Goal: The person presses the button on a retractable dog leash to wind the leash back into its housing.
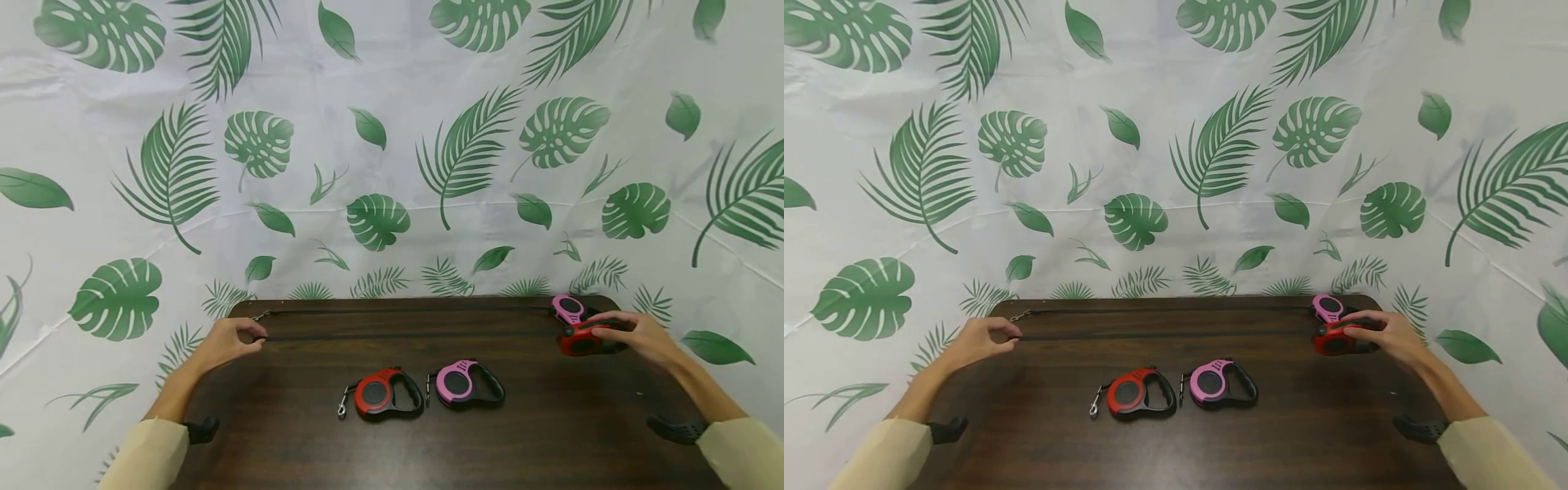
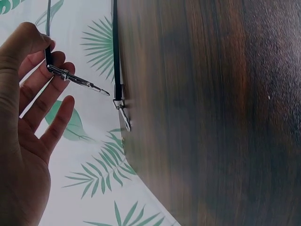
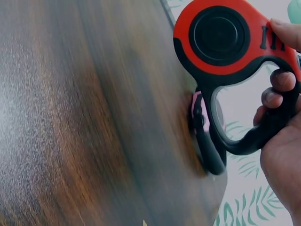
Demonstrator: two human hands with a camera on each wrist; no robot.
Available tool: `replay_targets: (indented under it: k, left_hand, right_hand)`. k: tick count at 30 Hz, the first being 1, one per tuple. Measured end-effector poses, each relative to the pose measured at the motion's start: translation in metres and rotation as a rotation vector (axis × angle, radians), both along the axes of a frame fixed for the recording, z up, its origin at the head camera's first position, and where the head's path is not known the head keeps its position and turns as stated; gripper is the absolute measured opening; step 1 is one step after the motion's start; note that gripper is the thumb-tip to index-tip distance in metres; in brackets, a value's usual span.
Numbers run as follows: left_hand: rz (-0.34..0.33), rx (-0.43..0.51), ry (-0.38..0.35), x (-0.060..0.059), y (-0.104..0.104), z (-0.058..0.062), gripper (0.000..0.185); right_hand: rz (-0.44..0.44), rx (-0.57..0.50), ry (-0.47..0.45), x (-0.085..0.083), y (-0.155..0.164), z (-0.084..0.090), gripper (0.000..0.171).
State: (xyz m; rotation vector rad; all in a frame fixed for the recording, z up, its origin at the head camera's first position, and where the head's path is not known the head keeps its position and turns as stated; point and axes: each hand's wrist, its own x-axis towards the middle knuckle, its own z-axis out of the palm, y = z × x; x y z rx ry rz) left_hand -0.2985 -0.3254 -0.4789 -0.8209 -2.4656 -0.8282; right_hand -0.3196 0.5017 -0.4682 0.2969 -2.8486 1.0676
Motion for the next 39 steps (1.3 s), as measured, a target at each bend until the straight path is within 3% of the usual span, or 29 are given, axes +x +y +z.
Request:
replay_targets:
  k: [19, 32, 39]
  left_hand:
    - [-0.036, -0.026, 0.053, -0.006, 0.023, 0.004, 0.018]
    - [-0.017, -0.020, -0.029, -0.007, 0.032, 0.002, 0.018]
    - [-0.041, -0.002, 0.010, -0.010, 0.039, -0.002, 0.018]
  right_hand:
    - [0.037, -0.017, 0.028, -0.004, -0.028, 0.001, 0.040]
    - [0.097, -0.062, 0.088, -0.008, -0.045, 0.001, 0.032]
    - [0.126, -0.113, 0.100, -0.008, -0.053, -0.004, 0.031]
